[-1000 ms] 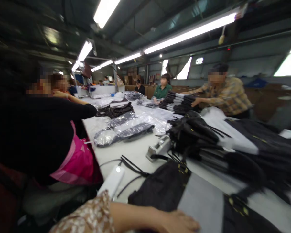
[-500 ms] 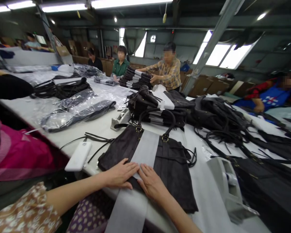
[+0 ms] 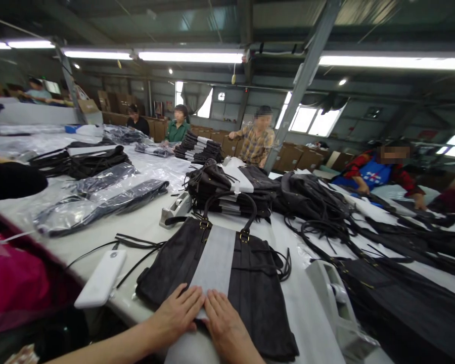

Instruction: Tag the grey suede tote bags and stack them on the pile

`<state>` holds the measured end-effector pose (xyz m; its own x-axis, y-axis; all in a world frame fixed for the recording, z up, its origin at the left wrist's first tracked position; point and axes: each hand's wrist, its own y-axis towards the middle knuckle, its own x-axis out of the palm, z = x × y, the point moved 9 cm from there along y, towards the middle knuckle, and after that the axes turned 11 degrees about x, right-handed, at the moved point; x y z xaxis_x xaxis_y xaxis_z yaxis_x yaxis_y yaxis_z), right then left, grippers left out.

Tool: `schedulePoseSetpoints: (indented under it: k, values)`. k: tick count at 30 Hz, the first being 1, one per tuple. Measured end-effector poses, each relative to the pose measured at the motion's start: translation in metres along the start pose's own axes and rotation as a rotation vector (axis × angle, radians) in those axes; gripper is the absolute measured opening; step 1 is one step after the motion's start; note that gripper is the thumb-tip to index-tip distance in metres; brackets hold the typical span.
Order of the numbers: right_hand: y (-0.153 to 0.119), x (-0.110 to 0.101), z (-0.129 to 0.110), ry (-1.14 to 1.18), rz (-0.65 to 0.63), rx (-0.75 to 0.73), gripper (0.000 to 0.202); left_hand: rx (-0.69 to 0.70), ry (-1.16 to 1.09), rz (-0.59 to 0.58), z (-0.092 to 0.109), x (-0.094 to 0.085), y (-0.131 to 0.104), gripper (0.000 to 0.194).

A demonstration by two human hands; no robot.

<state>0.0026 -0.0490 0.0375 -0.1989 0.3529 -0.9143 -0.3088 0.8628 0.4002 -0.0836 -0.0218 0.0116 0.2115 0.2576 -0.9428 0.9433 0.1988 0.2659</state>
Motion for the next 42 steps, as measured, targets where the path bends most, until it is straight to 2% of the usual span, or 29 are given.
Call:
schedulePoseSetpoints:
  k: [3,5,7,9,11,13,16,19,21,23,26,29,31,33,37,40,42]
  values:
    - [-0.001,-0.006,-0.001,0.051,-0.016,0.009,0.040,-0.013,0.009,0.009,0.002,-0.001,0.000,0.060]
    - [0.005,-0.009,0.004,0.154,-0.122,0.059,0.039,0.000,0.028,0.015,0.003,-0.003,0.001,0.063]
    - [0.020,-0.011,0.018,0.294,-0.264,0.177,0.033,0.014,0.061,0.037,0.003,-0.004,0.002,0.065]
    - [0.045,-0.016,0.042,0.377,-0.323,0.316,0.047,0.024,0.100,0.083,0.002,-0.007,0.001,0.065]
    - [0.079,-0.024,0.072,0.353,-0.269,0.423,0.052,0.041,0.143,0.149,0.002,-0.011,0.001,0.062]
    - [0.116,-0.025,0.101,0.252,-0.206,0.490,0.049,0.057,0.178,0.205,0.003,-0.013,0.000,0.057]
    - [0.159,-0.002,0.132,0.137,-0.218,0.541,0.052,0.035,0.233,0.293,0.001,-0.015,0.002,0.048]
    - [0.174,0.035,0.148,0.035,-0.290,0.584,0.057,-0.022,0.290,0.456,-0.002,-0.022,0.002,0.039]
    - [0.170,0.061,0.152,-0.040,-0.381,0.604,0.059,-0.049,0.304,0.537,-0.003,-0.027,0.000,0.036]
    - [0.164,0.078,0.153,-0.072,-0.452,0.607,0.059,-0.042,0.281,0.506,-0.004,-0.028,0.001,0.037]
    - [0.160,0.085,0.151,-0.059,-0.494,0.601,0.058,0.013,0.169,0.276,-0.004,-0.020,0.002,0.049]
    - [0.156,0.079,0.141,-0.028,-0.556,0.575,0.058,0.042,0.032,0.069,-0.004,-0.011,-0.002,0.056]
    - [0.144,0.070,0.126,0.005,-0.614,0.533,0.057,0.031,-0.025,0.016,-0.005,-0.008,-0.004,0.055]
    - [0.121,0.054,0.103,0.050,-0.675,0.466,0.056,0.019,-0.060,0.001,-0.005,-0.007,-0.005,0.052]
    - [0.042,0.009,0.042,0.154,-0.740,0.302,0.051,0.019,-0.074,0.002,-0.002,-0.008,-0.004,0.051]
    - [-0.012,-0.026,0.000,0.199,-0.615,0.136,0.062,0.036,-0.052,0.016,0.000,-0.011,-0.005,0.051]
    - [-0.033,-0.035,-0.012,0.158,-0.526,0.108,0.070,0.046,-0.037,0.020,0.001,-0.013,-0.005,0.049]
